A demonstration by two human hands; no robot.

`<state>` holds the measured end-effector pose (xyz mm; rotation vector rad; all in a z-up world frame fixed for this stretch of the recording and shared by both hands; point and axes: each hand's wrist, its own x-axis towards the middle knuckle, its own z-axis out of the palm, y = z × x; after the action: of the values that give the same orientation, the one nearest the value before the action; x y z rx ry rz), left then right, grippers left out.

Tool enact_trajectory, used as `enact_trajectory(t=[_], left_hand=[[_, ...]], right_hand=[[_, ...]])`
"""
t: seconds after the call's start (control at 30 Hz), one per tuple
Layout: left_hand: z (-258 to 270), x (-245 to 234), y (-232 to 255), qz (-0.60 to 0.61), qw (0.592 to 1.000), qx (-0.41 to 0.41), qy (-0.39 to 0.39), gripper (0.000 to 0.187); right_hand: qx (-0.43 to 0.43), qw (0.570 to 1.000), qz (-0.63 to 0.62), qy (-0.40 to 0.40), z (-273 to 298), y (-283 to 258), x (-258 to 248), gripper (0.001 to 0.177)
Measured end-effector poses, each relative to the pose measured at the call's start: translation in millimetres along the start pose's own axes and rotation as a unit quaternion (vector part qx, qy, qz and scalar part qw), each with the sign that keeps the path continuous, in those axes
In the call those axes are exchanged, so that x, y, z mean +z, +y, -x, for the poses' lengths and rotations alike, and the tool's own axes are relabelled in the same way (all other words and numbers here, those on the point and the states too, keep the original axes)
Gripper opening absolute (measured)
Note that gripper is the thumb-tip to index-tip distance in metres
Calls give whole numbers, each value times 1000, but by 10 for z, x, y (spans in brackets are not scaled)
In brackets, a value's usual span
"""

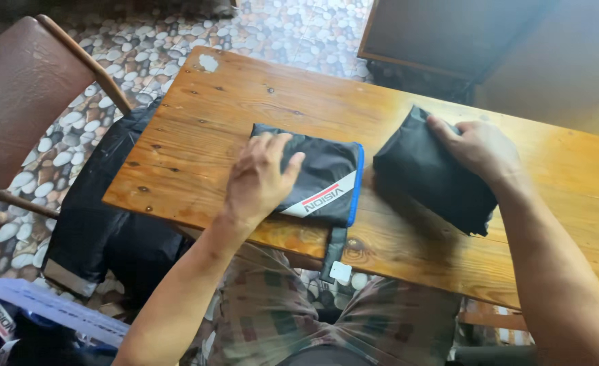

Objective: The person wipes down black bags and a large black cover using a duster, then places them into a basket.

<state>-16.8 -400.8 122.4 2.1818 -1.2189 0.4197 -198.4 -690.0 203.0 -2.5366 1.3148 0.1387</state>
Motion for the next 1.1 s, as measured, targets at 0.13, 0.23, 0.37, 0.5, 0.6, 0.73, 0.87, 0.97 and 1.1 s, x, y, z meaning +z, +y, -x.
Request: enact_trajectory(t=[0.13, 0.23, 0.37, 0.5, 0.6, 0.73, 0.87, 0.97, 1.1], left_hand=[[-457, 409, 484, 30, 977, -16, -208, 55], [-736, 789, 796, -64, 952, -34, -297, 78], [-872, 1378, 775, -135, 931, -25, -339, 65], [-964, 1529, 696, -134, 962, -33, -236, 24], [-1024, 1234, 702, -60, 979, -34, -194, 21], [-1061, 632, 808, 98, 979, -48, -172, 17], [-1045, 210, 956, 139, 981, -57, -119, 16], [-1035, 74, 1046, 159, 981, -59, -91, 20], [-1030, 82, 1094, 170, 985, -19, -31, 19]], right_hand=[[40, 997, -51, -42, -13, 405, 153, 85], [66, 990, -111, -56, 176, 447, 41, 75], [47, 990, -90, -98, 372, 485, -193, 58], [10, 987, -78, -138, 579, 439, -409, 52], [14, 988, -53, -145, 727, 289, -509, 49], [-9, 982, -149, -113, 944, 205, -567, 49], [-36, 967, -243, -61, 1038, 268, -547, 50], [-87, 974, -206, 13, 1110, 271, -483, 52], [-135, 955, -262, 38, 1233, 155, -413, 44]])
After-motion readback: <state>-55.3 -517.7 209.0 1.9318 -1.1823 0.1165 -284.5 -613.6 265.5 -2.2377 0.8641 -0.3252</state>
